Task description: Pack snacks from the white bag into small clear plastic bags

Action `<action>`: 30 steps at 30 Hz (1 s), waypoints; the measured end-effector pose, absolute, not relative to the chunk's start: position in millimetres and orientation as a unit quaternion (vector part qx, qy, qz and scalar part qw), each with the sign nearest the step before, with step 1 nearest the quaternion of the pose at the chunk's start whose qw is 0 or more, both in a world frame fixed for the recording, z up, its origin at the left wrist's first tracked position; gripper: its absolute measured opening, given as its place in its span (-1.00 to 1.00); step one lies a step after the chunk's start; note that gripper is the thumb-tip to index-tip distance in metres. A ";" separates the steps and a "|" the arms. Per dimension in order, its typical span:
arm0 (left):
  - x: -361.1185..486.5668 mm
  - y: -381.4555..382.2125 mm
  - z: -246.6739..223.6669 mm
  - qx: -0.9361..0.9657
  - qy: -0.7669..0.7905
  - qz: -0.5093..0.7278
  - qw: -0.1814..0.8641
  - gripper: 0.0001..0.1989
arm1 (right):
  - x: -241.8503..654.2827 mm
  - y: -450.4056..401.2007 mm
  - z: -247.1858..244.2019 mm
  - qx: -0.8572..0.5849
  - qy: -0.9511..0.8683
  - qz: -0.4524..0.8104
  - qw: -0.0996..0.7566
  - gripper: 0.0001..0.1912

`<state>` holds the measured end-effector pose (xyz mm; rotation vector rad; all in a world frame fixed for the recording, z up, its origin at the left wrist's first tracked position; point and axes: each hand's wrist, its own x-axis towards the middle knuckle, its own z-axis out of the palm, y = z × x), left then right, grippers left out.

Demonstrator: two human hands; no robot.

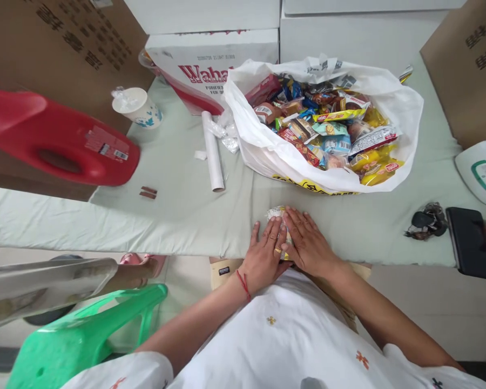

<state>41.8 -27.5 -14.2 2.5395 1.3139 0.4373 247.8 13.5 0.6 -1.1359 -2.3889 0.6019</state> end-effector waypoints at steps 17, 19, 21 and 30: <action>54.4 -32.8 -19.6 0.856 0.492 0.134 0.085 -0.10 | 262.7 -42.2 -21.5 -0.372 -0.907 0.137 0.146 0.00; 56.1 -32.0 -23.5 0.856 0.490 0.148 0.079 -0.10 | 262.5 -42.4 -23.6 -0.369 -0.906 0.140 0.152 0.04; 54.7 -31.0 -24.6 0.857 0.483 0.161 0.075 -0.12 | 268.5 -34.9 -15.7 -0.351 -0.904 0.187 0.158 0.06; 20.1 -25.3 18.2 0.827 0.477 0.197 0.220 -0.44 | 284.2 22.8 13.5 -0.374 -0.852 0.284 0.230 -0.03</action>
